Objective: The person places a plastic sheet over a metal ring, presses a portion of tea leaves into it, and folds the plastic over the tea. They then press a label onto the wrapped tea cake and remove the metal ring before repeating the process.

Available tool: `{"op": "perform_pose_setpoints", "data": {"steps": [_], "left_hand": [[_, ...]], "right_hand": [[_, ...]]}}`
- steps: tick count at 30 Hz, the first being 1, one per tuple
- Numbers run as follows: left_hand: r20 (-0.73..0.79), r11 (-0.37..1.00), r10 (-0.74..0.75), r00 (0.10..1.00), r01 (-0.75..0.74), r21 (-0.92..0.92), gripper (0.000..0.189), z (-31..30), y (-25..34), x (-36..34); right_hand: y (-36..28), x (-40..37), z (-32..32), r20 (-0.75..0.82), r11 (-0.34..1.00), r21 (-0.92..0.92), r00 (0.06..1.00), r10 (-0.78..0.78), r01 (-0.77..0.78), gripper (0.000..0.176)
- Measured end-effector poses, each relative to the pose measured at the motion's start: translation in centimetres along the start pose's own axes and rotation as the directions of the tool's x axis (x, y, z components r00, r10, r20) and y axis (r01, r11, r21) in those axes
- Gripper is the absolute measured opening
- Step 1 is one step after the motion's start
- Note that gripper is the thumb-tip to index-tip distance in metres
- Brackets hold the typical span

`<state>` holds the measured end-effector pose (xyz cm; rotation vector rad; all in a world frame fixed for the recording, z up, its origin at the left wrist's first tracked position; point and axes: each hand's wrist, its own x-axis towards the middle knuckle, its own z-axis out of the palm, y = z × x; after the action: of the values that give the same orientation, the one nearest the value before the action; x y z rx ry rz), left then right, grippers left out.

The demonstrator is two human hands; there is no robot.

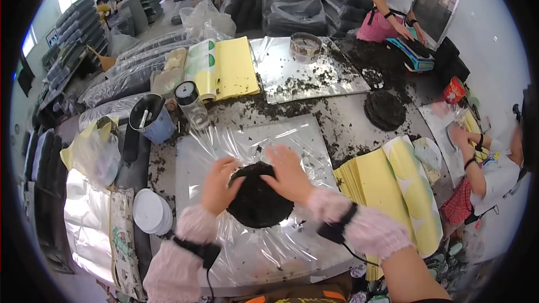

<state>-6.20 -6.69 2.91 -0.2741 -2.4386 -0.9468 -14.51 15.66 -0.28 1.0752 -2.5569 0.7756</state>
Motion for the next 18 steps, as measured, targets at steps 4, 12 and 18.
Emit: {"op": "perform_pose_setpoints", "data": {"steps": [4, 12, 18], "left_hand": [[-0.150, 0.782, -0.611, 0.777, 0.622, 0.041, 0.031, -8.5, -4.2, -9.4], [0.069, 0.534, -0.564, 0.823, 0.427, -0.730, 0.027, -11.7, -3.6, -10.1], [0.055, 0.998, -0.017, 0.998, 0.013, 0.063, 0.055, -3.4, 1.1, -12.9]], "right_hand": [[3.8, -8.8, -8.2, -0.112, 0.906, 0.126, 0.902, 0.418, -0.405, 0.063], [3.2, -9.2, -18.2, 0.202, 0.021, 0.964, 0.779, 0.593, -0.266, 0.026], [4.6, -16.2, -7.9, 0.496, 0.444, 0.540, 0.697, 0.518, -0.715, 0.064]]}}
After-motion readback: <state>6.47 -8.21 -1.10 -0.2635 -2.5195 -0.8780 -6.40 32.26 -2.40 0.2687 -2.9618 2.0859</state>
